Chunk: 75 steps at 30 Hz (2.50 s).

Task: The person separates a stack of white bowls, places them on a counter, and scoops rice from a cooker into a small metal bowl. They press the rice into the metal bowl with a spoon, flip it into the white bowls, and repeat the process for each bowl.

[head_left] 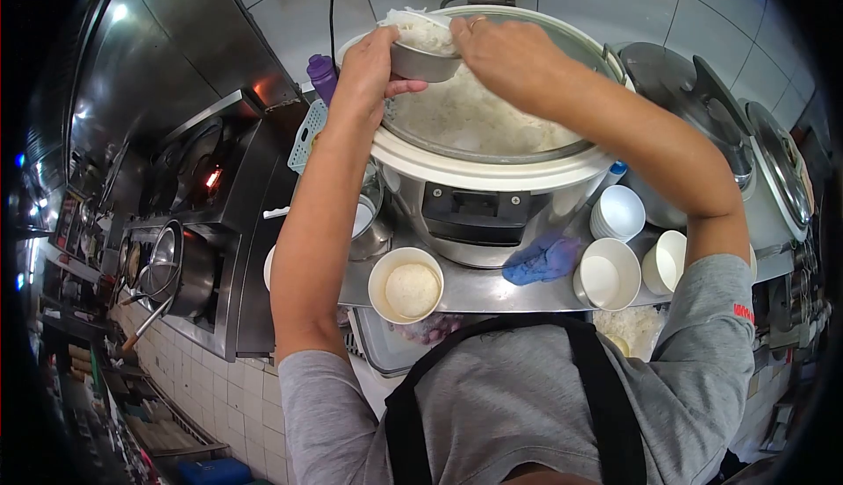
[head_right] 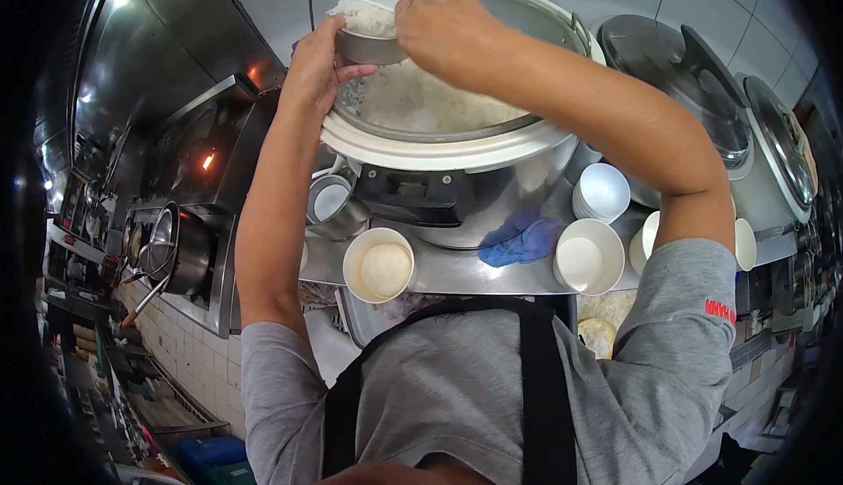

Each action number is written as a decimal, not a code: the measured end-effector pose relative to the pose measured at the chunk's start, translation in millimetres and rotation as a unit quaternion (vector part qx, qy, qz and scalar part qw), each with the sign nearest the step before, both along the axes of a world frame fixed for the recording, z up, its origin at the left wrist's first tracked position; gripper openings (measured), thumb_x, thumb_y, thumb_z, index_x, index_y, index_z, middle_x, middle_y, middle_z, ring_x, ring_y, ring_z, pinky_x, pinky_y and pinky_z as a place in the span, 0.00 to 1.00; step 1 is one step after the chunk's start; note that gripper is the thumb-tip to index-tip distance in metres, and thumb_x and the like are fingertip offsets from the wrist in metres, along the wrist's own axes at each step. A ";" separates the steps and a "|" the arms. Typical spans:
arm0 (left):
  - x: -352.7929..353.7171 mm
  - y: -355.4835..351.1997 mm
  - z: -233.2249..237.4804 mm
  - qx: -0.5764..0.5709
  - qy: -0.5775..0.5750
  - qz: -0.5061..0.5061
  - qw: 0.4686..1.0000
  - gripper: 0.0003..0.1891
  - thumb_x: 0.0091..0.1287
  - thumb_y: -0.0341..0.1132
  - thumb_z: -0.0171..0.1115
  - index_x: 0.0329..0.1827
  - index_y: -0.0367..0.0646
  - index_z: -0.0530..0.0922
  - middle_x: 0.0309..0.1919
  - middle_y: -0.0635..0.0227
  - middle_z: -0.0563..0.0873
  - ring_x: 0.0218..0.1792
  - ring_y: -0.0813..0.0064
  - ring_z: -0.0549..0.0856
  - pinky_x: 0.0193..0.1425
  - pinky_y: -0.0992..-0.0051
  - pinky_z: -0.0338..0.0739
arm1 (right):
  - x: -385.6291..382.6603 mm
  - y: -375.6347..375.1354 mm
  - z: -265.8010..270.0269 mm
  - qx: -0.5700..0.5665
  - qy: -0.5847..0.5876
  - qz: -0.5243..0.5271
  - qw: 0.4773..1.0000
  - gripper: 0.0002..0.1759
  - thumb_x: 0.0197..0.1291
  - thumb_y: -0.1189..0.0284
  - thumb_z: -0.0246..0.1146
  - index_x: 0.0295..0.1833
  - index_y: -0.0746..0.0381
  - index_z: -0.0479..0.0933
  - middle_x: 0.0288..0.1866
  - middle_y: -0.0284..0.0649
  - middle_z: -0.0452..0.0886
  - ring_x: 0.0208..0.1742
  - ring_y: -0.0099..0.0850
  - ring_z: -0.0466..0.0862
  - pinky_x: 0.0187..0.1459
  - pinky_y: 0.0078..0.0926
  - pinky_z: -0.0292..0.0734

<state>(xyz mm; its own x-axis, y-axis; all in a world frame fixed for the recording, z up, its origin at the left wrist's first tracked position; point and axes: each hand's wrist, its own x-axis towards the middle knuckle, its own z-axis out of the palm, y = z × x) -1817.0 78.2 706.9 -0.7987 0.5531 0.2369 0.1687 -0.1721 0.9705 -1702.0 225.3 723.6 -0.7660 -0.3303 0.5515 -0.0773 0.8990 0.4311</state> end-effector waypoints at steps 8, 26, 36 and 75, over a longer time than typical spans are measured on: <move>5.1 4.5 1.9 -0.022 0.024 -0.018 0.999 0.24 0.66 0.43 0.51 0.52 0.26 0.72 0.43 0.53 0.80 0.36 0.67 0.84 0.33 0.75 0.86 | 19.3 37.0 51.4 -0.054 -0.001 -0.036 0.998 0.35 0.59 0.82 0.51 0.68 0.37 0.66 0.50 0.50 0.78 0.48 0.44 0.82 0.47 0.40 0.78; 10.1 -6.6 2.3 0.056 0.021 -0.004 0.998 0.21 0.68 0.44 0.48 0.49 0.31 0.72 0.40 0.55 0.79 0.32 0.67 0.83 0.27 0.72 0.83 | -1.8 60.9 -9.2 -0.079 -0.002 0.079 0.994 0.34 0.62 0.80 0.53 0.64 0.26 0.68 0.45 0.36 0.77 0.37 0.32 0.78 0.40 0.28 0.78; 12.8 -3.4 0.3 0.100 0.108 0.031 0.989 0.19 0.68 0.44 0.45 0.45 0.35 0.74 0.32 0.61 0.83 0.28 0.74 0.84 0.21 0.77 0.79 | 8.0 69.2 28.8 -0.382 -0.112 0.066 0.915 0.29 0.65 0.73 0.56 0.71 0.45 0.64 0.33 0.36 0.75 0.37 0.27 0.76 0.42 0.27 0.75; 209.3 -149.0 -285.6 0.015 -0.429 -0.196 0.881 0.28 0.73 0.42 0.45 0.73 0.44 0.51 0.65 0.58 0.65 0.61 0.62 0.73 0.51 0.58 0.81 | 226.4 -91.1 -139.2 -0.659 -0.097 -0.031 0.745 0.27 0.58 0.73 0.65 0.64 0.58 0.72 0.35 0.33 0.80 0.26 0.15 0.68 0.29 0.15 0.66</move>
<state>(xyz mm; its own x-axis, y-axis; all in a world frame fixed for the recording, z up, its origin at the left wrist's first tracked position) -1607.7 -70.8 421.4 -0.4395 0.8305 -0.3423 -0.7043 -0.0821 0.7051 -1475.6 134.2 584.4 -0.8652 0.4390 0.2423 0.0354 0.5354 -0.8438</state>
